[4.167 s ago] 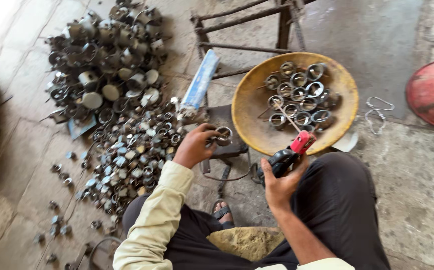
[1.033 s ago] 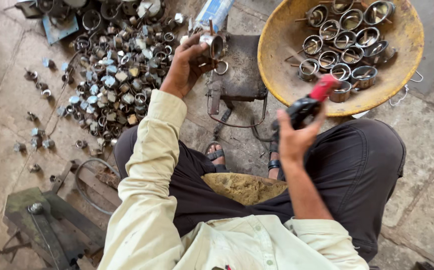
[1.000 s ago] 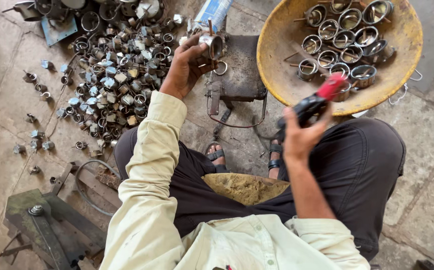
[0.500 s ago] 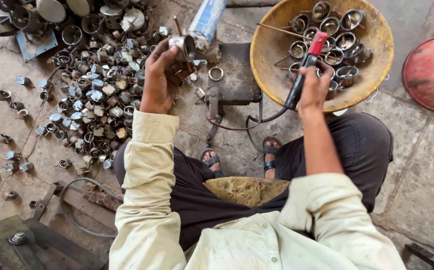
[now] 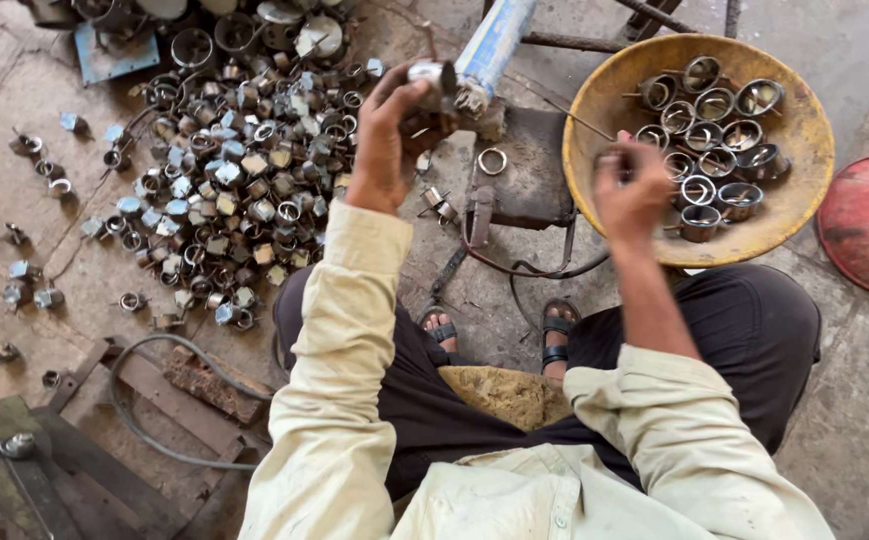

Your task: The person sits on the floor and uses a handheld welding torch to weld small metal rings onto cylindrical metal parts. They pick up parts from a pile, position them on a metal stand, weld them, and then place the finished items into a yellow bowl.

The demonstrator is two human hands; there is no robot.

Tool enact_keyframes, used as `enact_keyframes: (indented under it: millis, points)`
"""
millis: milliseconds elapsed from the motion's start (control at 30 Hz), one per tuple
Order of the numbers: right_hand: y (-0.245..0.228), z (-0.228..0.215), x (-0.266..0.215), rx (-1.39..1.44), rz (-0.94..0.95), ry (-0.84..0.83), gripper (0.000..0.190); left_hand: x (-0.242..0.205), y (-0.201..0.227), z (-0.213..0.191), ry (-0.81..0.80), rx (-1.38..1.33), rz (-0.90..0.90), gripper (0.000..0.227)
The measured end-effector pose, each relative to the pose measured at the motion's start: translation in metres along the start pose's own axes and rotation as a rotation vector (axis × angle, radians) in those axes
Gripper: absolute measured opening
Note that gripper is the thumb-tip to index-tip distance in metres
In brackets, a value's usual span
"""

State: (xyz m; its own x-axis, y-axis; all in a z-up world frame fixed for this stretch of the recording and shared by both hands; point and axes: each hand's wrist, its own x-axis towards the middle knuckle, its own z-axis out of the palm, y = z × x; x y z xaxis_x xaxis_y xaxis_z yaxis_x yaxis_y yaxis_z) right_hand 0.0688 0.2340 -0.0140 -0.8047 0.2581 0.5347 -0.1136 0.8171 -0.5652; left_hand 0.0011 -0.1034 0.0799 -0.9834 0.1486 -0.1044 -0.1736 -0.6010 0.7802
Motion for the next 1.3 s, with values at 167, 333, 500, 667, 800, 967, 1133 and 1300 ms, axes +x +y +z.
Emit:
enact_keyframes:
  millis: [167,333,500,667,800,967,1133,1300]
  points:
    - [-0.065,0.056,-0.006,-0.026,-0.296,-0.36,0.021,0.011,-0.01,0.011,0.015,0.02,-0.063,0.055]
    - [-0.068,0.085,-0.009,-0.156,-0.361,-0.488,0.019,0.01,-0.016,0.01,-0.053,-0.002,-0.076,0.049]
    - [-0.064,0.083,-0.004,-0.269,-0.444,-0.56,0.021,0.011,-0.026,0.002,-0.101,-0.042,-0.084,0.042]
    - [-0.082,0.038,0.008,0.037,0.03,-0.641,0.016,0.013,-0.028,0.009,-0.136,0.051,-0.127,0.044]
    - [-0.086,-0.015,0.001,0.263,0.157,-0.505,0.02,0.008,-0.043,0.015,-0.153,0.088,-0.152,0.05]
    - [-0.076,-0.025,-0.047,0.187,0.183,-0.623,0.019,0.006,-0.053,0.025,-0.125,0.068,-0.182,0.059]
    - [-0.061,-0.036,-0.071,0.271,0.227,-0.988,0.018,0.002,-0.045,0.032,-0.11,0.072,-0.164,0.05]
    - [-0.04,-0.009,-0.132,0.078,0.131,-1.592,0.026,-0.001,-0.037,0.039,-0.039,0.054,-0.152,0.044]
